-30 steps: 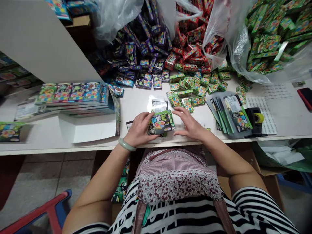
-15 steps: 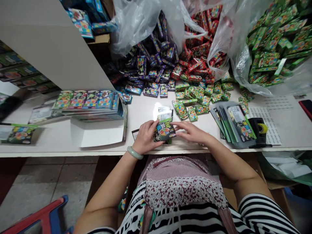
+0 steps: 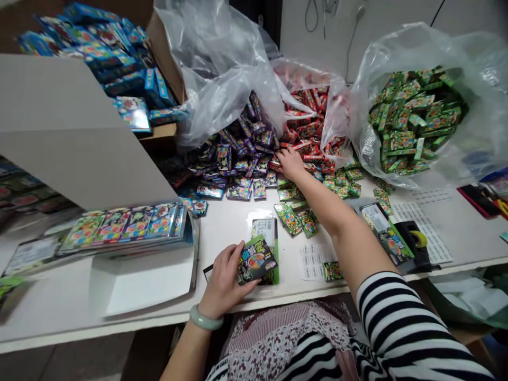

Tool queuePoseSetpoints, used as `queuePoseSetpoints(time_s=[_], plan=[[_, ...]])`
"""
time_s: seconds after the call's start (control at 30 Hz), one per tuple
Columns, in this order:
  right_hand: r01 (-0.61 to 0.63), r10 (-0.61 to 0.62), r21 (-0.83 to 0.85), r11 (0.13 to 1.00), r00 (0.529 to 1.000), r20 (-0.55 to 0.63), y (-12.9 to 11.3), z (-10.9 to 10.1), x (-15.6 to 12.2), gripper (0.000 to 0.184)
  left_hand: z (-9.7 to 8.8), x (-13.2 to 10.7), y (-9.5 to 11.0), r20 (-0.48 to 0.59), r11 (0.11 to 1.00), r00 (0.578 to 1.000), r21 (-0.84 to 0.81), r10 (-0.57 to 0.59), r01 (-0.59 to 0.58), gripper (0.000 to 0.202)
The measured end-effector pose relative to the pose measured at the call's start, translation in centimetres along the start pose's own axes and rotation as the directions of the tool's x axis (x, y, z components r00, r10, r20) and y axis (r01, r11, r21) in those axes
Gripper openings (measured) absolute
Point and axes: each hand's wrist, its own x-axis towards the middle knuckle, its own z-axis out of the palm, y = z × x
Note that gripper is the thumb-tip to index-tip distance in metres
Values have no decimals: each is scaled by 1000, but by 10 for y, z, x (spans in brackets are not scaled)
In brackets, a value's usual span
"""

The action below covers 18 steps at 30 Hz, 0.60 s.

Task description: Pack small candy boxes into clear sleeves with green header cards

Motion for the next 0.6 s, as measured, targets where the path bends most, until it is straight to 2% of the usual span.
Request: queuePoseSetpoints(time_s=[0.1, 0.17, 0.2, 0.23, 0.3, 0.37, 0.4, 0.43, 0.47, 0.5, 0.53, 0.6], plan=[[23, -19, 138, 990, 999, -31, -1, 2, -7, 34, -3, 2, -1, -11, 1000, 1000, 10, 1, -1, 90], [-35, 75, 329, 944, 991, -111, 2, -2, -26, 31, -4, 2, -3, -13, 1000, 1000, 15, 5, -5, 90], [-69, 150, 458, 886, 978, -142, 2, -5, -39, 31, -4, 2, -4, -11, 1000, 1000, 15, 8, -8, 90], [-96, 227, 603, 792, 963, -145, 3, -8, -55, 32, -4, 2, -5, -11, 1000, 1000, 14, 12, -12, 90], [-149, 330, 838, 525, 943, -39, 2, -14, -92, 35, -5, 2, -5, -14, 1000, 1000, 17, 20, -20, 90], [-228, 337, 941, 248, 931, 137, 0, -18, -131, 37, -6, 2, -4, -15, 999, 1000, 22, 28, -28, 91], [-264, 326, 954, 142, 922, 206, -1, -19, -150, 40, -6, 3, -3, -12, 999, 999, 23, 34, -33, 90], [-290, 316, 954, 74, 914, 253, -1, -18, -168, 46, -7, 3, -2, -9, 999, 999, 22, 39, -39, 90], [-305, 314, 951, 49, 909, 276, -1, -16, -184, 52, -7, 3, 0, -5, 999, 999, 20, 44, -43, 91], [-315, 326, 947, 66, 904, 277, -1, -12, -198, 55, -7, 4, 1, -1, 999, 999, 17, 47, -47, 91], [-320, 354, 940, 119, 898, 261, -1, -7, -211, 53, -6, 4, 3, 2, 999, 999, 14, 50, -50, 91], [-339, 444, 897, 283, 875, 190, -2, 5, -232, 40, -3, 4, 6, 10, 998, 998, 12, 62, -62, 91]])
